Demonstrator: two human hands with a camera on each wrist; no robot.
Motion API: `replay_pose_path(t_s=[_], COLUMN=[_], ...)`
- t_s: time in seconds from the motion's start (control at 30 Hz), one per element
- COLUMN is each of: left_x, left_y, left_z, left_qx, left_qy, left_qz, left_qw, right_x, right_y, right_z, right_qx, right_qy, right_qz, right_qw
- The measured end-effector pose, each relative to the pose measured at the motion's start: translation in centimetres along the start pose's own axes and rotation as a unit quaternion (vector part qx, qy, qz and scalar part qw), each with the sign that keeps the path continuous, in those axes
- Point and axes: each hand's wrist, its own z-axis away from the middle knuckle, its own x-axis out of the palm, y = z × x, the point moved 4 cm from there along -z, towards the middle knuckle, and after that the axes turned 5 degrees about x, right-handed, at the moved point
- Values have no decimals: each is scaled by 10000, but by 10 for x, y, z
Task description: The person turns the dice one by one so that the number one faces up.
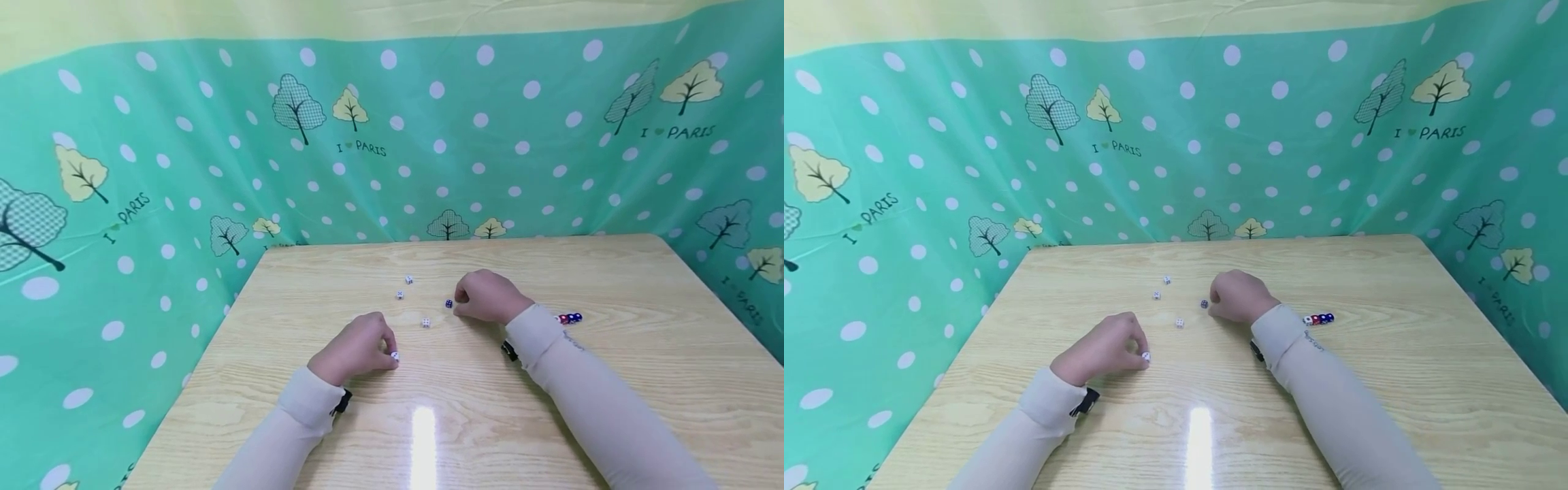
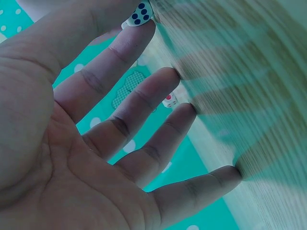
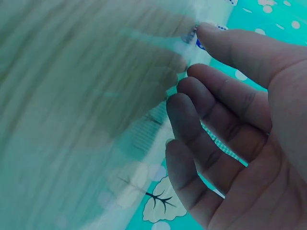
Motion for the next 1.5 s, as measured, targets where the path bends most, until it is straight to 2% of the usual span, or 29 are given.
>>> replay_pose_path(t_s=[0.3,0.7,0.87,1.07,1.5], left_x=[-1,0,0,-1,-1], left_y=[-1,0,0,0,0], left_z=[0,0,-1,0,0], left_qx=[-16,9,-25,60,-6], left_qy=[-33,-13,-25,27,3], left_qz=[-6,7,12,13,-19], left_qw=[10000,10000,10000,10000,10000], right_x=[3,4,4,2,-3], right_y=[-15,-14,-14,-16,-8], right_z=[-6,-2,10,30,66], right_qx=[62,118,96,-64,-363], right_qy=[178,194,167,205,245], right_qz=[211,101,98,426,305], right_qw=[9996,9997,9998,9989,9986])
